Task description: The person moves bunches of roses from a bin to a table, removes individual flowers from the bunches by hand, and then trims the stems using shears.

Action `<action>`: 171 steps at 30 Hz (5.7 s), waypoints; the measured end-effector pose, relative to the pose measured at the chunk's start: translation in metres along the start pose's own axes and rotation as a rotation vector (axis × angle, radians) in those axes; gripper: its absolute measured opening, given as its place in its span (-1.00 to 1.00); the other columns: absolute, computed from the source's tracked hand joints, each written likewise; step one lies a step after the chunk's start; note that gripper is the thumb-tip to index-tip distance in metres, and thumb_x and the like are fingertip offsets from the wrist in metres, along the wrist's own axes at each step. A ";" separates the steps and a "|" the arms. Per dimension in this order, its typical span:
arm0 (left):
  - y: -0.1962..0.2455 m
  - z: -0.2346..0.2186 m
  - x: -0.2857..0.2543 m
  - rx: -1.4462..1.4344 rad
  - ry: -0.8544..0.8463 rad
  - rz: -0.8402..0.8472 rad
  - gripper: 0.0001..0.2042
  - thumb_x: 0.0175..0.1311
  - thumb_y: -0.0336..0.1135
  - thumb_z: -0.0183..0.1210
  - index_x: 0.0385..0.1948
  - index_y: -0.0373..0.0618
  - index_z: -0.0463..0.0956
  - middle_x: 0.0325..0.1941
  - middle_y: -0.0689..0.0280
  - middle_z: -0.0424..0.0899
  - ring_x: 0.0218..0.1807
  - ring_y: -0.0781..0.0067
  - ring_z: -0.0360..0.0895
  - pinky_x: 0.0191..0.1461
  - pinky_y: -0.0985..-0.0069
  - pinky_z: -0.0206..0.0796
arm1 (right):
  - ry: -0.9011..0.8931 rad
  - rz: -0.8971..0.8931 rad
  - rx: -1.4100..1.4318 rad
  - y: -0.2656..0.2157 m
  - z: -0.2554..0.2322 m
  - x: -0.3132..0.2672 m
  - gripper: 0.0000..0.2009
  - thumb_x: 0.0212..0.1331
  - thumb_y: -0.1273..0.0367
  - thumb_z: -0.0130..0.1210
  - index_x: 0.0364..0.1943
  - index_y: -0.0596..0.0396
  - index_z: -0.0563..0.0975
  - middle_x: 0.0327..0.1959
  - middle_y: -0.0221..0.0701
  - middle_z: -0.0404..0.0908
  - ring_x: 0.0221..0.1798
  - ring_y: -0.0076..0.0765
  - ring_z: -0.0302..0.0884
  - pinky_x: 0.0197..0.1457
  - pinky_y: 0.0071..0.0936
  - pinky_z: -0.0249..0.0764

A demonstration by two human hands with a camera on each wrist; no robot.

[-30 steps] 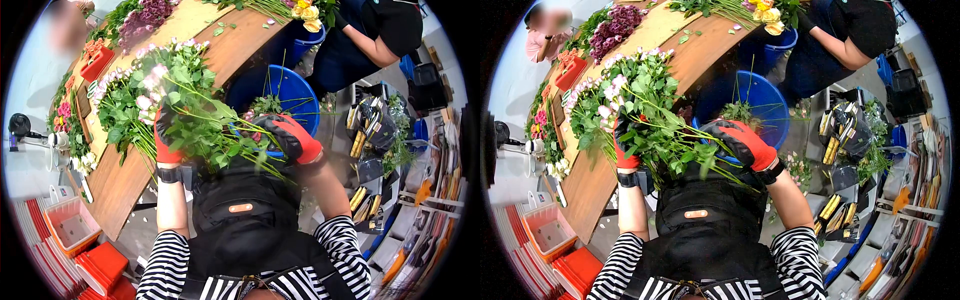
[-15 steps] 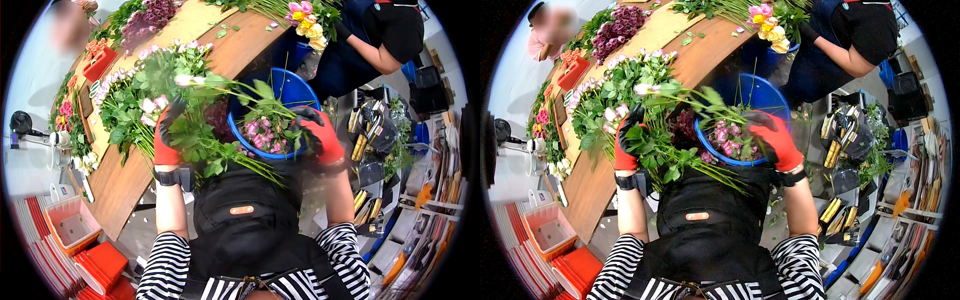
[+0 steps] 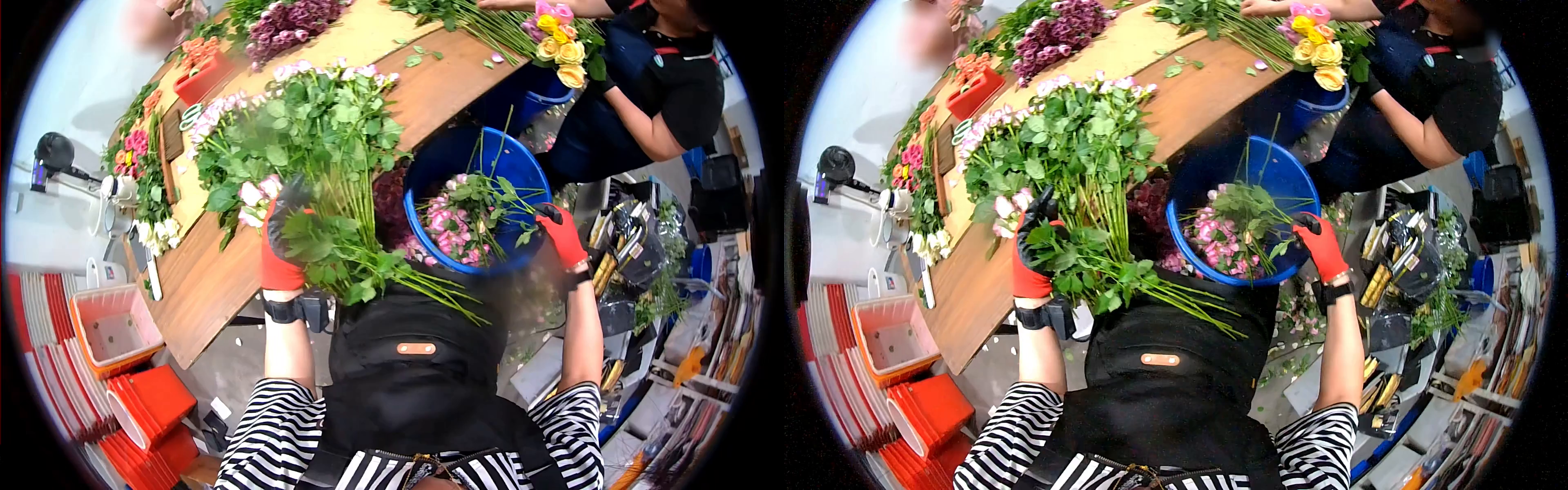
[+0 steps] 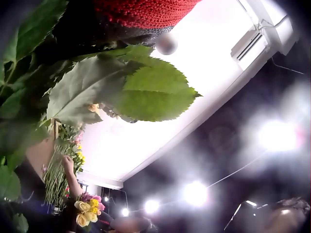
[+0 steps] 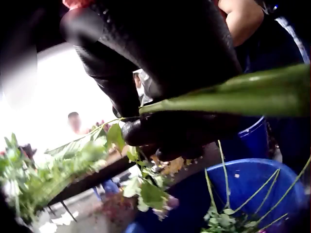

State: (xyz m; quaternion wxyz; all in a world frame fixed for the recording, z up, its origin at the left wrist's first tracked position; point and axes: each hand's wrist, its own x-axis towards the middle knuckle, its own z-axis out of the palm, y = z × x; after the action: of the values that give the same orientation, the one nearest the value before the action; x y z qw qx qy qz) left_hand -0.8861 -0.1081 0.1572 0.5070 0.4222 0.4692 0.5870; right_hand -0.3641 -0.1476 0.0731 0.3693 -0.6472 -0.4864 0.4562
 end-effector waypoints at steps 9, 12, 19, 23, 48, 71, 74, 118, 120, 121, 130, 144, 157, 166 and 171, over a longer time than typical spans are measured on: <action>0.012 0.000 -0.021 0.003 0.028 -0.087 -0.53 0.28 -0.62 -0.01 0.25 -0.12 0.38 -0.08 0.34 0.56 -0.25 0.70 0.40 -0.19 0.73 0.32 | 0.002 -0.606 -0.658 -0.102 0.191 0.044 -0.68 0.01 0.18 0.23 -0.14 -0.04 0.62 -0.16 -0.23 0.63 -0.09 -0.05 0.56 -0.02 -0.19 0.45; 0.012 -0.004 -0.025 0.077 0.008 -0.074 -0.53 0.27 -0.62 -0.01 0.26 -0.12 0.37 -0.06 0.32 0.55 -0.24 0.70 0.40 -0.17 0.73 0.34 | -0.031 -0.381 -0.467 -0.118 0.271 0.056 -0.66 0.10 0.05 0.18 -0.29 0.03 0.59 -0.37 -0.16 0.63 -0.30 0.04 0.59 -0.22 -0.13 0.48; 0.008 -0.019 -0.028 0.045 -0.040 -0.141 -0.55 0.33 -0.53 -0.07 0.28 -0.14 0.32 0.14 0.26 0.48 0.05 0.51 0.45 0.02 0.61 0.34 | -0.051 -0.089 -0.275 -0.103 0.337 0.075 -0.60 0.04 0.02 0.24 -0.31 0.11 0.59 -0.37 -0.06 0.64 -0.24 0.15 0.57 -0.15 -0.11 0.48; 0.002 -0.014 -0.025 0.005 0.041 -0.095 -0.57 0.33 -0.53 -0.04 0.26 -0.17 0.36 -0.04 0.32 0.55 -0.19 0.65 0.44 -0.13 0.70 0.37 | 0.174 -0.372 -0.457 -0.140 0.329 0.057 -0.65 -0.02 0.11 0.27 -0.33 0.08 0.49 -0.43 -0.15 0.59 -0.31 0.08 0.55 -0.23 -0.10 0.42; 0.009 0.009 -0.028 0.086 0.032 0.006 -0.62 0.40 -0.41 -0.09 0.23 -0.18 0.39 -0.10 0.36 0.56 -0.19 0.61 0.44 -0.17 0.67 0.33 | 0.090 -0.568 -0.686 -0.140 0.298 0.085 -0.44 0.03 -0.17 0.09 -0.22 0.08 0.57 -0.37 -0.19 0.64 -0.26 -0.06 0.60 -0.20 -0.16 0.46; 0.024 0.000 -0.033 0.107 -0.114 -0.025 -0.59 0.44 -0.29 -0.08 0.29 -0.15 0.31 0.28 0.34 0.44 0.16 0.50 0.42 0.20 0.56 0.24 | 0.017 -0.022 -0.595 -0.127 0.294 0.105 -0.17 -0.08 0.03 0.23 0.30 0.12 0.22 -0.09 -0.03 0.62 -0.04 0.10 0.57 0.03 -0.10 0.48; 0.025 -0.003 -0.036 0.052 -0.103 -0.076 -0.59 0.41 -0.34 -0.05 0.28 -0.12 0.33 0.26 0.36 0.46 0.16 0.52 0.41 0.21 0.56 0.23 | 0.100 -0.032 -0.516 -0.110 0.293 0.114 -0.31 -0.07 0.17 0.17 0.22 0.10 0.29 -0.10 -0.02 0.62 -0.05 0.14 0.56 0.03 -0.06 0.48; 0.045 -0.122 -0.077 -0.340 0.258 -0.086 -0.55 0.29 -0.49 0.09 0.24 -0.18 0.34 -0.11 0.32 0.44 -0.28 0.53 0.51 -0.07 0.44 0.55 | 0.418 -0.749 -1.085 -0.158 0.391 0.068 -0.39 -0.05 -0.18 0.18 -0.06 -0.04 0.44 -0.12 -0.30 0.40 -0.01 -0.13 0.37 -0.03 -0.13 0.25; 0.045 -0.106 -0.072 -0.376 0.287 -0.091 -0.53 0.27 -0.50 0.13 0.25 -0.17 0.34 -0.11 0.33 0.44 -0.24 0.51 0.51 -0.08 0.49 0.52 | 0.189 -0.608 -1.163 -0.162 0.384 0.077 -0.37 -0.11 -0.12 0.25 -0.01 -0.06 0.44 -0.06 -0.28 0.40 0.02 -0.12 0.37 0.00 -0.13 0.26; 0.047 -0.099 -0.070 -0.392 0.300 -0.092 -0.52 0.26 -0.50 0.15 0.25 -0.17 0.34 -0.11 0.34 0.44 -0.23 0.50 0.51 -0.08 0.51 0.50 | 0.077 -0.535 -1.192 -0.165 0.380 0.079 -0.36 -0.13 -0.10 0.29 0.01 -0.06 0.43 -0.03 -0.27 0.40 0.03 -0.12 0.37 0.01 -0.13 0.26; 0.035 -0.076 -0.055 -0.171 0.233 -0.097 -0.61 0.38 -0.53 -0.11 0.23 -0.18 0.39 -0.19 0.39 0.48 -0.32 0.66 0.40 -0.23 0.74 0.33 | 0.385 -0.734 -0.695 -0.179 0.364 0.094 -0.64 -0.11 0.18 0.29 -0.18 -0.03 0.56 -0.03 -0.24 0.47 0.05 0.00 0.40 0.05 -0.11 0.34; 0.027 -0.064 -0.057 0.075 0.125 -0.026 -0.60 0.32 -0.46 0.00 0.22 -0.18 0.40 -0.06 0.27 0.54 -0.20 0.61 0.44 -0.16 0.64 0.37 | 0.278 -0.817 -1.032 -0.217 0.343 0.092 -0.75 -0.10 0.17 0.28 -0.34 -0.10 0.57 -0.14 -0.33 0.58 -0.05 -0.09 0.51 0.07 -0.13 0.33; 0.028 -0.062 -0.061 -0.144 0.149 -0.142 -0.54 0.27 -0.59 0.00 0.25 -0.14 0.38 -0.16 0.44 0.49 -0.28 0.73 0.41 -0.21 0.75 0.33 | 0.018 -0.466 -1.294 -0.172 0.392 0.099 -0.68 0.04 0.17 0.19 -0.19 -0.03 0.43 -0.28 -0.27 0.64 -0.20 -0.24 0.65 -0.18 -0.28 0.41; 0.022 -0.064 -0.056 -0.102 0.072 -0.102 -0.58 0.45 -0.21 -0.10 0.25 -0.19 0.36 -0.01 0.25 0.56 -0.12 0.55 0.47 -0.06 0.58 0.38 | 0.148 -0.538 -0.321 -0.216 0.342 0.110 -0.70 0.03 0.39 0.18 -0.10 0.12 0.54 -0.32 -0.11 0.63 -0.24 0.05 0.59 -0.16 -0.22 0.48; 0.023 -0.051 -0.040 -0.412 0.039 -0.166 -0.55 0.47 -0.10 -0.11 0.27 -0.15 0.33 0.18 0.26 0.50 0.13 0.38 0.46 0.17 0.41 0.37 | -0.167 -0.529 0.174 -0.233 0.295 0.114 -0.69 0.17 0.38 0.07 0.00 0.15 0.53 -0.26 -0.33 0.67 -0.26 -0.36 0.62 -0.17 -0.41 0.52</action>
State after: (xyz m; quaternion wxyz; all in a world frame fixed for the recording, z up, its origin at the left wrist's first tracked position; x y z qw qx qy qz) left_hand -0.9348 -0.1549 0.1685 0.6198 0.2582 0.3820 0.6350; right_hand -0.7000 0.0316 0.1695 0.4881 -0.4239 -0.6262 0.4358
